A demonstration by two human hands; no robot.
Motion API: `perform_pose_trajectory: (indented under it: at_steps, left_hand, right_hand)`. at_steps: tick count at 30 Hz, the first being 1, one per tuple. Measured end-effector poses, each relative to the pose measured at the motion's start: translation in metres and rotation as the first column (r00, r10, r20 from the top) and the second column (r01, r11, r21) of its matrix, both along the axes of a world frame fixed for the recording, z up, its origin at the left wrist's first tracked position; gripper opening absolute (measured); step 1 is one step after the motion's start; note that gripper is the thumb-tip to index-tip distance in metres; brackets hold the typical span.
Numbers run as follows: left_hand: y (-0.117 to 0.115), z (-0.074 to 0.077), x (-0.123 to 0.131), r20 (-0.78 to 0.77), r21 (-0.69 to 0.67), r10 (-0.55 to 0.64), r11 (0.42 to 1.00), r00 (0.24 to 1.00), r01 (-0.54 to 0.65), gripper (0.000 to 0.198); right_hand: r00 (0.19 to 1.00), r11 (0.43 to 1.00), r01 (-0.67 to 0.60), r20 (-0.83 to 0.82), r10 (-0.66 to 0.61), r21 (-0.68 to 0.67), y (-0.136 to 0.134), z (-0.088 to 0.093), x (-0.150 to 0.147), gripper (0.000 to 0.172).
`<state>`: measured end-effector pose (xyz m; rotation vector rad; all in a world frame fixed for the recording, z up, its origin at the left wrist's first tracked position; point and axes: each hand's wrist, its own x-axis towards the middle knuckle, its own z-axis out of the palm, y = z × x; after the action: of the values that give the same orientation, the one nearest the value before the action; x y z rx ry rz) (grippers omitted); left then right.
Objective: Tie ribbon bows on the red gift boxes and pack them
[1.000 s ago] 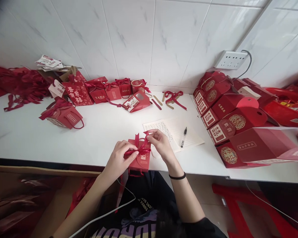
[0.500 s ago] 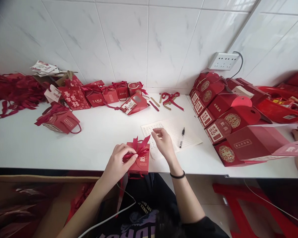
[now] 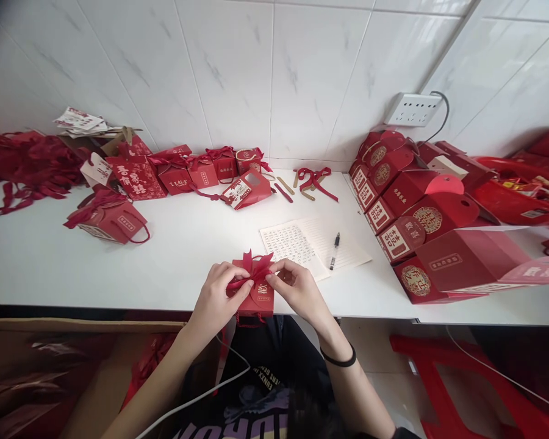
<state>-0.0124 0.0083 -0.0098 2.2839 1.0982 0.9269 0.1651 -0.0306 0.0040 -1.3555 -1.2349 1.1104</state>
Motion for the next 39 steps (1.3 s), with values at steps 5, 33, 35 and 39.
perform_pose_trajectory:
  at_steps: [5,33,35,39]
  left_hand:
    - [0.006,0.006,0.0,-0.147,0.088,-0.154,0.982,0.977,0.168,0.021]
    - [0.005,0.001,0.002,-0.116,0.101,-0.071,0.991,0.991,0.083,0.028]
    - [0.007,0.002,0.003,-0.137,0.092,-0.073,0.992,0.988,0.086,0.028]
    - [0.007,0.002,0.004,-0.152,0.095,-0.07,0.992,0.986,0.086,0.029]
  right_hand:
    - [0.997,1.0,-0.014,-0.072,0.015,0.021,-0.004,-0.001,-0.006,0.019]
    - [0.553,0.91,0.004,0.757,-0.346,0.414,-0.023,0.004,-0.015,0.025]
    - [0.485,0.909,0.008,0.793,-0.368,0.417,-0.024,0.001,-0.019,0.025]
    - [0.43,0.899,0.048,0.803,-0.413,0.436,-0.022,-0.004,-0.03,0.017]
